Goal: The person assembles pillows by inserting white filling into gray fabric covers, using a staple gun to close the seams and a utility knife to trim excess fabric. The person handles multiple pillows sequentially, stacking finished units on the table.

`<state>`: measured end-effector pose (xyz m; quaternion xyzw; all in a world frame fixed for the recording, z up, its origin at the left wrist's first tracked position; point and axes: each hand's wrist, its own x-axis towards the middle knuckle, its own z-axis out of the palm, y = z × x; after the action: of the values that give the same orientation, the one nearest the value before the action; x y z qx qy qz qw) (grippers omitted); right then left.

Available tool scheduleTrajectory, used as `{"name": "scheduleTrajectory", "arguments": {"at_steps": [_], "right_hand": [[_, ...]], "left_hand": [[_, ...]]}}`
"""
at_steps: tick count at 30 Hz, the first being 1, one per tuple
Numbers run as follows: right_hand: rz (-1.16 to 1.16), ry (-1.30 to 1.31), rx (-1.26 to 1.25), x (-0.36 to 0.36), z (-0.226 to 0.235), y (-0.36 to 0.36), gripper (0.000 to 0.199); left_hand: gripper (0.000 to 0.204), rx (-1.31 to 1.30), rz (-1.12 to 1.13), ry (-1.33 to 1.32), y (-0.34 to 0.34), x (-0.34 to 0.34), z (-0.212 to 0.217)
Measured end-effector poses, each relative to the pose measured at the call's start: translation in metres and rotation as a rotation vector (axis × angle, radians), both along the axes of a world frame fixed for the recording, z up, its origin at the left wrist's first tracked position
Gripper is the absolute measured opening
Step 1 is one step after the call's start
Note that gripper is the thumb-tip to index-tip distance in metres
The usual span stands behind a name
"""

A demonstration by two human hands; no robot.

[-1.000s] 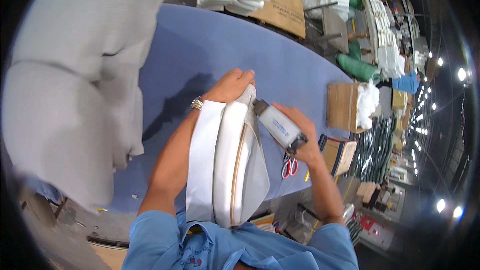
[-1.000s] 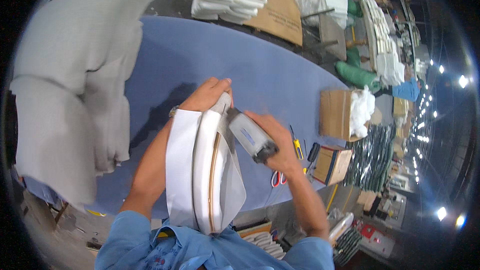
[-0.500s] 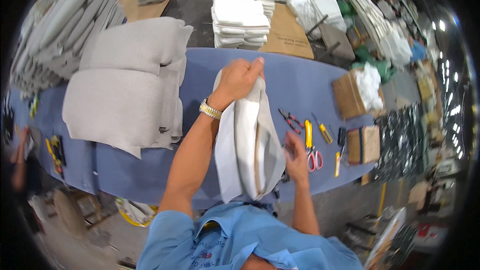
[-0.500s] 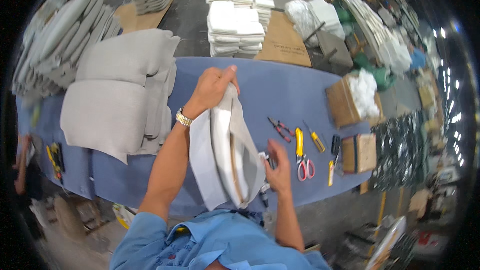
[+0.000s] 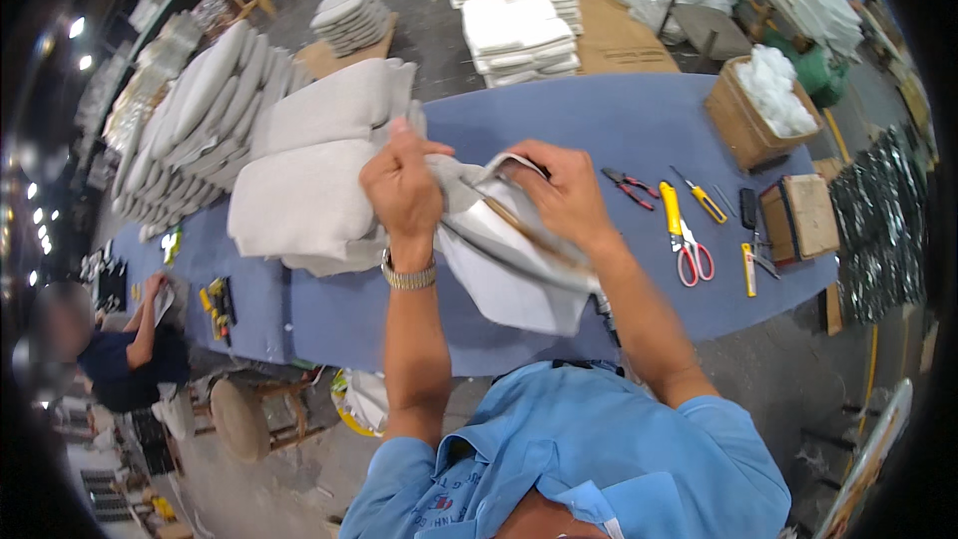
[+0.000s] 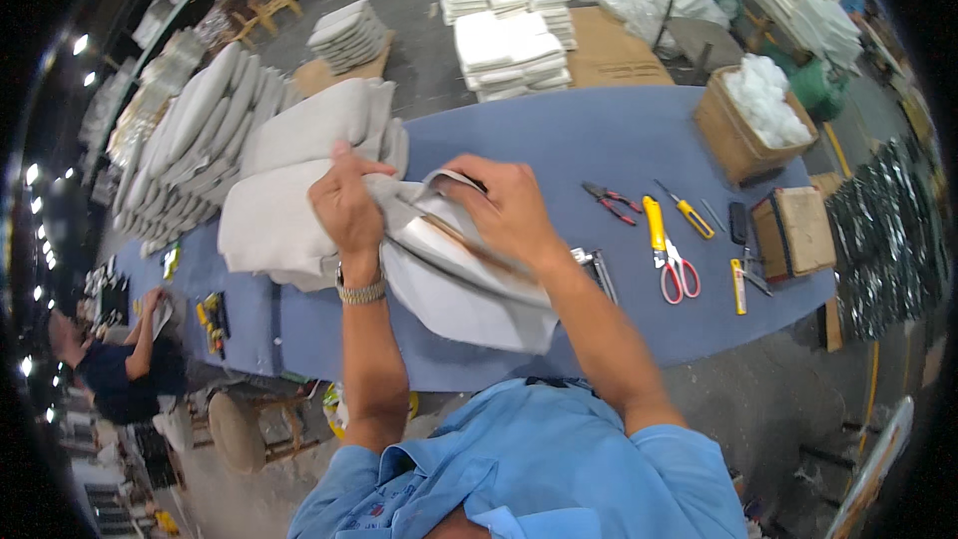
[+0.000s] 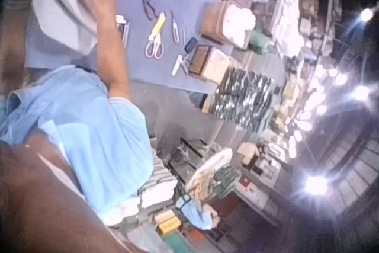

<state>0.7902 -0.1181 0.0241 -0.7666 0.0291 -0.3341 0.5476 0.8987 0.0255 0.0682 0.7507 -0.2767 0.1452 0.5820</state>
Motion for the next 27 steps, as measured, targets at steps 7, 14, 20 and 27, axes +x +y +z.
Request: {"name": "scheduleTrajectory", "arguments": {"at_steps": [7, 14, 20, 27], "right_hand": [[0.639, -0.066, -0.422, 0.036, 0.053, 0.016, 0.016], [0.992, 0.512, -0.575, 0.019, -0.092, 0.050, 0.021], [1.047, 0.646, -0.739, 0.003, -0.134, 0.079, 0.026], [1.048, 0.618, -0.615, 0.016, -0.143, 0.072, 0.029]], "left_hand": [[0.062, -0.316, 0.470, 0.114, 0.070, -0.089, -0.037], [0.053, -0.192, 0.546, 0.510, 0.086, -0.186, -0.224], [0.029, -0.105, 0.375, 0.458, 0.112, -0.244, -0.249], [0.021, 0.213, 0.343, 0.430, 0.099, -0.211, -0.219]]}}
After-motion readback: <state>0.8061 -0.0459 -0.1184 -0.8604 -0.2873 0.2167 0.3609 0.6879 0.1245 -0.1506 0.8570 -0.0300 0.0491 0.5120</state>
